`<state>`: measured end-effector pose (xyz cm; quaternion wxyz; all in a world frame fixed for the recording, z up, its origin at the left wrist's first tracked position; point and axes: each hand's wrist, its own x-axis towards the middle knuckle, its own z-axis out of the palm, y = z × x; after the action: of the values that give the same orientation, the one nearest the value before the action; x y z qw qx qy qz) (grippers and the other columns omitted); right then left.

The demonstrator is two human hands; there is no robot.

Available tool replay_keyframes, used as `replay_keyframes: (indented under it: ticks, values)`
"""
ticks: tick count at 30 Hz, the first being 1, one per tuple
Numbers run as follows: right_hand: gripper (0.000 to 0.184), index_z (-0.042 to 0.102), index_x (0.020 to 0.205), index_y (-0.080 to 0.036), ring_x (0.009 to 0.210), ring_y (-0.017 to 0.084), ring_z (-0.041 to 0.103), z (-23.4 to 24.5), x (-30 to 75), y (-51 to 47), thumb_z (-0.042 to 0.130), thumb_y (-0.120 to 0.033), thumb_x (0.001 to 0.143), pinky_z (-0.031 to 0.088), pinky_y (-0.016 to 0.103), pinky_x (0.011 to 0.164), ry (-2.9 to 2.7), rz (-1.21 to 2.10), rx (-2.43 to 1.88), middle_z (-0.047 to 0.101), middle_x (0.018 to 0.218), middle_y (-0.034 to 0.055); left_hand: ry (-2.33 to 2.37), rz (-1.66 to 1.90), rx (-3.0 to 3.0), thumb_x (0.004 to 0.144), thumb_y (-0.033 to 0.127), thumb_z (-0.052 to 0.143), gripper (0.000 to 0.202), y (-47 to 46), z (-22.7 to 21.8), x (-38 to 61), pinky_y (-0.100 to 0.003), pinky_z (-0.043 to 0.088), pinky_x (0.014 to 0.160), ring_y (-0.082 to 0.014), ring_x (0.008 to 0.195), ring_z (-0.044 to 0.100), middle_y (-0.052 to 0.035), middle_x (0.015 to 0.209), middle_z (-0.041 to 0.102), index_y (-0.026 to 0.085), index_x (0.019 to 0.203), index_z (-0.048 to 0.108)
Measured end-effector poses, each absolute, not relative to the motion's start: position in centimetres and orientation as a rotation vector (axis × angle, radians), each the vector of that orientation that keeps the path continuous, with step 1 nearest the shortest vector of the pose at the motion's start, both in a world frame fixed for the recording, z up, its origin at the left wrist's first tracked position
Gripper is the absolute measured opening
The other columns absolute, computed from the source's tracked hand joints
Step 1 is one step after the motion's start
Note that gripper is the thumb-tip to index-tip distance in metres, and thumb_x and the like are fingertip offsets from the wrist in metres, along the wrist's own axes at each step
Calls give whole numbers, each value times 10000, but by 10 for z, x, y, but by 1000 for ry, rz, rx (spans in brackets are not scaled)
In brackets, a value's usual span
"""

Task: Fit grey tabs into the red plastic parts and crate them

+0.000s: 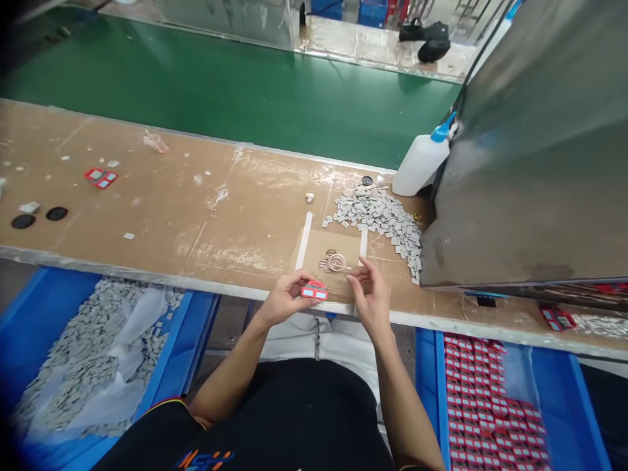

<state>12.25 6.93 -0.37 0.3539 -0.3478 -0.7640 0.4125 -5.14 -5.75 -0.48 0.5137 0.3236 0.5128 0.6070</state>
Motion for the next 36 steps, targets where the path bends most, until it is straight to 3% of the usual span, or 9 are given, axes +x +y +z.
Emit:
replay_keyframes:
  ticks: [4, 8, 23, 29, 36]
  values:
    - [179, 749, 960, -229, 681, 174, 622, 3, 107, 83, 621, -353, 944, 533, 308, 638, -2128, 961, -862, 704, 816, 42, 1279, 1427, 876, 771, 309, 830, 352, -53, -10, -52, -311, 599, 889, -198, 923, 754, -96, 1034, 777, 133, 1054, 716]
    - [177, 762, 867, -235, 681, 175, 630, 12, 101, 88, 616, -304, 940, 526, 304, 627, -2175, 915, -811, 721, 824, 44, 1332, 1394, 983, 799, 261, 787, 297, -53, -9, -53, -309, 608, 881, -199, 922, 754, -98, 1038, 786, 127, 1059, 737]
    - [151, 753, 932, -233, 819, 211, 760, 27, 125, 61, 641, -332, 948, 602, 330, 756, -1981, 1109, -885, 803, 900, 51, 1612, 1325, 1355, 850, 280, 752, 225, -51, -12, -50, -265, 602, 758, -173, 819, 726, -77, 946, 778, 138, 1024, 734]
    - [135, 736, 912, -231, 768, 205, 760, 25, 120, 48, 619, -287, 948, 600, 304, 695, -2086, 1081, -817, 800, 869, 46, 1687, 1269, 1414, 832, 199, 740, 181, -52, -15, -49, -253, 589, 735, -172, 802, 721, -58, 906, 769, 155, 1008, 731]
    - [146, 721, 929, -243, 764, 186, 753, 26, 113, 45, 583, -212, 965, 592, 278, 685, -2148, 954, -683, 791, 859, 26, 1681, 1259, 1431, 852, 223, 733, 185, -53, -16, -49, -279, 603, 755, -193, 830, 731, -76, 934, 769, 157, 1024, 725]
